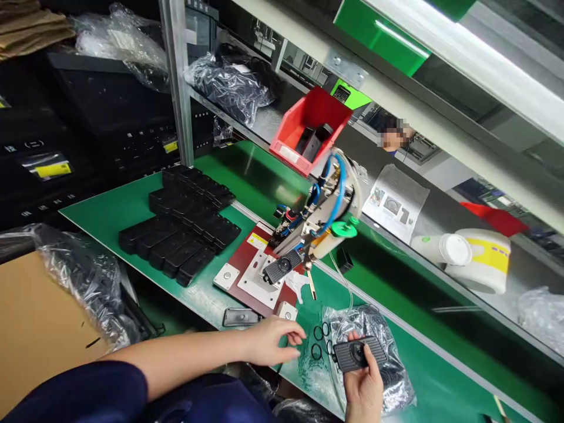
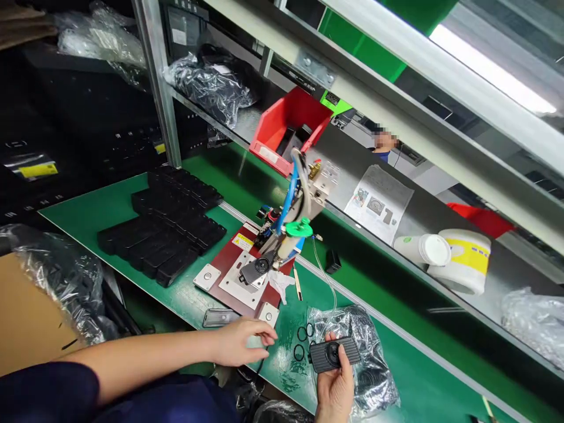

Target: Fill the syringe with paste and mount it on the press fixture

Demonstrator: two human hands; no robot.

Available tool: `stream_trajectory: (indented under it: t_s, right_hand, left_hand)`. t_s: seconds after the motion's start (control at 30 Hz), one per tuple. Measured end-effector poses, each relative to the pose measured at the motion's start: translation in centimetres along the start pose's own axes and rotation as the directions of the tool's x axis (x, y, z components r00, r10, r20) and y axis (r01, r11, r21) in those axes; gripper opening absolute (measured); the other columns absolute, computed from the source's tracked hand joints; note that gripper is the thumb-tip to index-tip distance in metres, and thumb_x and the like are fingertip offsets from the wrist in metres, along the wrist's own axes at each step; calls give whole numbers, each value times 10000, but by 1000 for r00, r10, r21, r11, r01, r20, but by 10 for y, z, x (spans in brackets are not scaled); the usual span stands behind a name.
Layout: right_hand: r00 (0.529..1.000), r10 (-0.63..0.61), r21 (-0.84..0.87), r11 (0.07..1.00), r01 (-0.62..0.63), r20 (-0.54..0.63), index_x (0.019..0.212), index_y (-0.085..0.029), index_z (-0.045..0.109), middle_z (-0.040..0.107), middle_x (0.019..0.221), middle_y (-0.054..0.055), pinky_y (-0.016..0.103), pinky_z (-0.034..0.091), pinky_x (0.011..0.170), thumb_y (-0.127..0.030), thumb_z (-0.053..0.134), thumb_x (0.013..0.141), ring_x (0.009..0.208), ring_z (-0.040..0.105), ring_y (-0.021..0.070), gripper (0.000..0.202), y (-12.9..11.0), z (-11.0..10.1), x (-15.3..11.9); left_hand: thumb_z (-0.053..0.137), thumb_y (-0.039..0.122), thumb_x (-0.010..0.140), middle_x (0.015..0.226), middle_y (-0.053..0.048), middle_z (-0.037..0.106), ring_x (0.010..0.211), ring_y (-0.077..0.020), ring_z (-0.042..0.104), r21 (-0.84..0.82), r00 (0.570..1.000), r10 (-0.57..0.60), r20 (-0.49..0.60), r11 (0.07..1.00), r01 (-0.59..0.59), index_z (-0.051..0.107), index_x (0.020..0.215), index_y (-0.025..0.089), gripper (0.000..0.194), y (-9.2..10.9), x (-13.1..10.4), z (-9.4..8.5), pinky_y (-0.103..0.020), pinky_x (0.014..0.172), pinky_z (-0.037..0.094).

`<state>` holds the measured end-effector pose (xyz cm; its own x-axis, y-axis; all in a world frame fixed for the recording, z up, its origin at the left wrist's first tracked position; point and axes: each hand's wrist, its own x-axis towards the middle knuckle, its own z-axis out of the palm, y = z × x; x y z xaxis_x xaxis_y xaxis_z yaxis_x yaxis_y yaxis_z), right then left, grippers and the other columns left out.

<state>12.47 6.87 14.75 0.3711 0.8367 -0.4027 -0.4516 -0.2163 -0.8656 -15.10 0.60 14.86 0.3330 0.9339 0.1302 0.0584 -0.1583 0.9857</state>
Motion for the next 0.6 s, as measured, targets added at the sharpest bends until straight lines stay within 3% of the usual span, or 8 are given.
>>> stream_trajectory:
  t_s: [0.13,0.27,0.43,0.53,0.6]
  right_hand:
    - [1000,-10,-67,998,8,-26,959,-207,657,728,874,-4,318,589,811,-225,694,717,876,704,163,245,0,11,-4]
    - [999,20,-101,995,-23,-37,935,-181,651,724,863,-2,299,589,782,-212,700,698,806,700,145,245,2,33,-14]
    - [993,-91,-198,978,74,-78,924,-174,626,708,803,-11,275,576,696,-236,743,624,726,684,149,328,-3,56,-24]
    - [958,-270,-341,914,222,-100,949,-187,603,705,772,-28,282,566,650,-289,784,575,674,670,155,428,-3,48,-26]
    - [926,-377,-475,821,317,-34,923,-192,594,682,704,-46,293,551,584,-348,785,583,594,644,157,420,-1,35,-26]
  left_hand:
    - [547,205,820,904,-38,717,855,-167,669,17,951,-114,-289,992,124,656,925,177,153,-21,-62,-72,-275,809,534]
    - [521,281,881,886,-21,710,837,-154,663,65,883,-143,-448,979,192,646,916,193,157,-47,-98,-113,-259,799,528]
    - [506,270,894,862,-25,708,816,-151,667,127,881,-3,-473,989,72,650,895,190,165,-50,-87,-132,-254,771,534]
    - [507,246,892,852,-26,708,812,-151,666,185,878,124,-463,982,-41,653,884,191,157,-39,-67,-141,-259,769,538]
    - [517,227,890,850,-23,710,817,-151,665,225,869,189,-458,970,-92,658,885,196,144,-28,-55,-147,-262,770,538]
